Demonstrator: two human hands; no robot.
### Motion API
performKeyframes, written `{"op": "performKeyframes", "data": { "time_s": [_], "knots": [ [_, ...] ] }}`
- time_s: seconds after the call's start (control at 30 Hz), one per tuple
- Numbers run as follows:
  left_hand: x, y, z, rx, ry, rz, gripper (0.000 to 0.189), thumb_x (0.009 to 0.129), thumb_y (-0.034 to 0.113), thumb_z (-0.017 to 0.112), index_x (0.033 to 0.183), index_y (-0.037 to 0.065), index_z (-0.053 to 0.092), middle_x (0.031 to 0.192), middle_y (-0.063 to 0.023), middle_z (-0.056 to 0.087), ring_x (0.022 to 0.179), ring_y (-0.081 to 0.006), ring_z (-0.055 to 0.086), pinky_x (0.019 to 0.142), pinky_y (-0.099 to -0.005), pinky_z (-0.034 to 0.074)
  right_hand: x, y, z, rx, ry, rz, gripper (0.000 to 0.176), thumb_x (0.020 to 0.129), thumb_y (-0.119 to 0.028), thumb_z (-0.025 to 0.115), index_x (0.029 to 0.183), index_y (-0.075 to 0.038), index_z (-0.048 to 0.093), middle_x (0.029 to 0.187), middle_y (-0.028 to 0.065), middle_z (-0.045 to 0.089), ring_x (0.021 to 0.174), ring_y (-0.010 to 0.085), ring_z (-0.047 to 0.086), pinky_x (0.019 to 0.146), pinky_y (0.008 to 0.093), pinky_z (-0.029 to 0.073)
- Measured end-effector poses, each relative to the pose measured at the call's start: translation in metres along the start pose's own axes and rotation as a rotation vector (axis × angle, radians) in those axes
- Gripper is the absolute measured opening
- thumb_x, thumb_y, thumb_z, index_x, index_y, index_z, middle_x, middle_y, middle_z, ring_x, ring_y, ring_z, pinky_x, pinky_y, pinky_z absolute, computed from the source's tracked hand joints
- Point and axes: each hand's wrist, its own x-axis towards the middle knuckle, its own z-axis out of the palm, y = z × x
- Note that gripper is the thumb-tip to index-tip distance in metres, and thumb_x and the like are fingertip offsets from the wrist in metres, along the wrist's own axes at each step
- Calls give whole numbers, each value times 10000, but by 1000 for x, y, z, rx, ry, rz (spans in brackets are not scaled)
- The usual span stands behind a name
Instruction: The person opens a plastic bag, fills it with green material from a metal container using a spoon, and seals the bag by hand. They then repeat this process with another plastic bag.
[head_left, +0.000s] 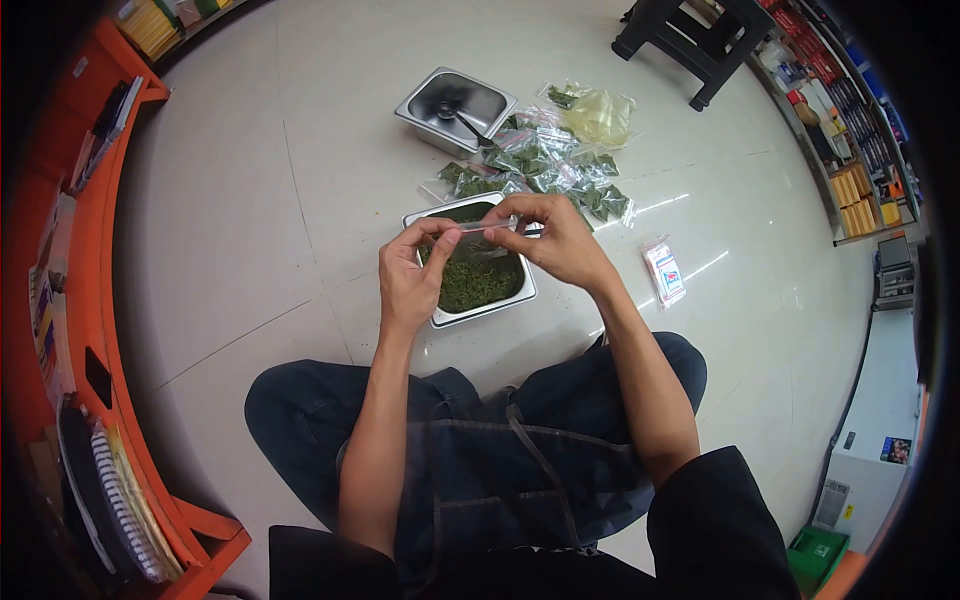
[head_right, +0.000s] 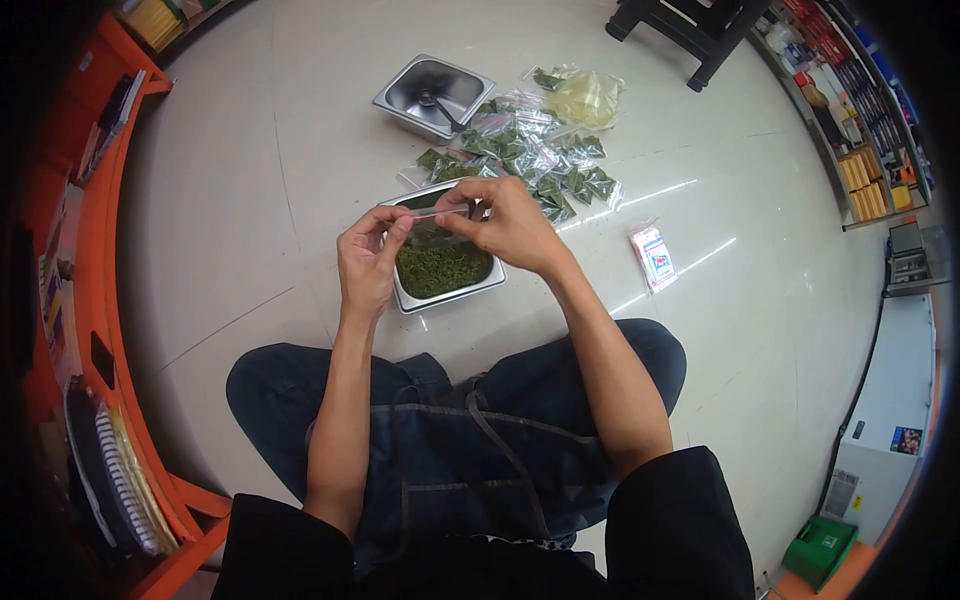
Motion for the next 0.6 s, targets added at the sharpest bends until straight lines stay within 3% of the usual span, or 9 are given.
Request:
{"op": "performKeyframes", "data": {
  "time_s": [0.07, 0.27, 0.43, 0.6],
  "knots": [
    [-1, 2, 2, -39, 50, -49, 174, 955, 146, 686, 973, -27, 698, 900, -37, 695, 805, -103, 542, 796, -257, 443, 1, 10, -6, 67, 35, 14, 200, 840, -213, 758, 919, -29, 756, 781, 95, 699, 635, 181, 569, 582, 326, 443],
    [-2, 4, 7, -150, 5, -73, 173, 959, 148, 683, 1007, -18, 686, 950, -32, 683, 866, -100, 560, 834, -247, 439, 0, 9, -14, 20, 14, 24, 180, 825, -203, 776, 908, -43, 781, 751, 82, 690, 684, 183, 551, 620, 332, 432],
    [-1, 6, 6, -46, -25, -13, 135, 933, 101, 704, 988, -21, 686, 968, -40, 680, 902, -110, 587, 840, -255, 446, 2, 12, -12, 51, 8, -8, 188, 823, -210, 788, 921, -49, 790, 747, 68, 685, 653, 156, 506, 612, 316, 415],
    [0, 3, 3, -129, -1, 37, 113, 912, 65, 714, 970, -28, 689, 925, -62, 687, 904, -126, 607, 836, -274, 459, 1, 12, -8, 249, -31, 61, 207, 831, -200, 790, 955, -33, 786, 788, 56, 701, 672, 108, 510, 620, 293, 417]
  ]
}}
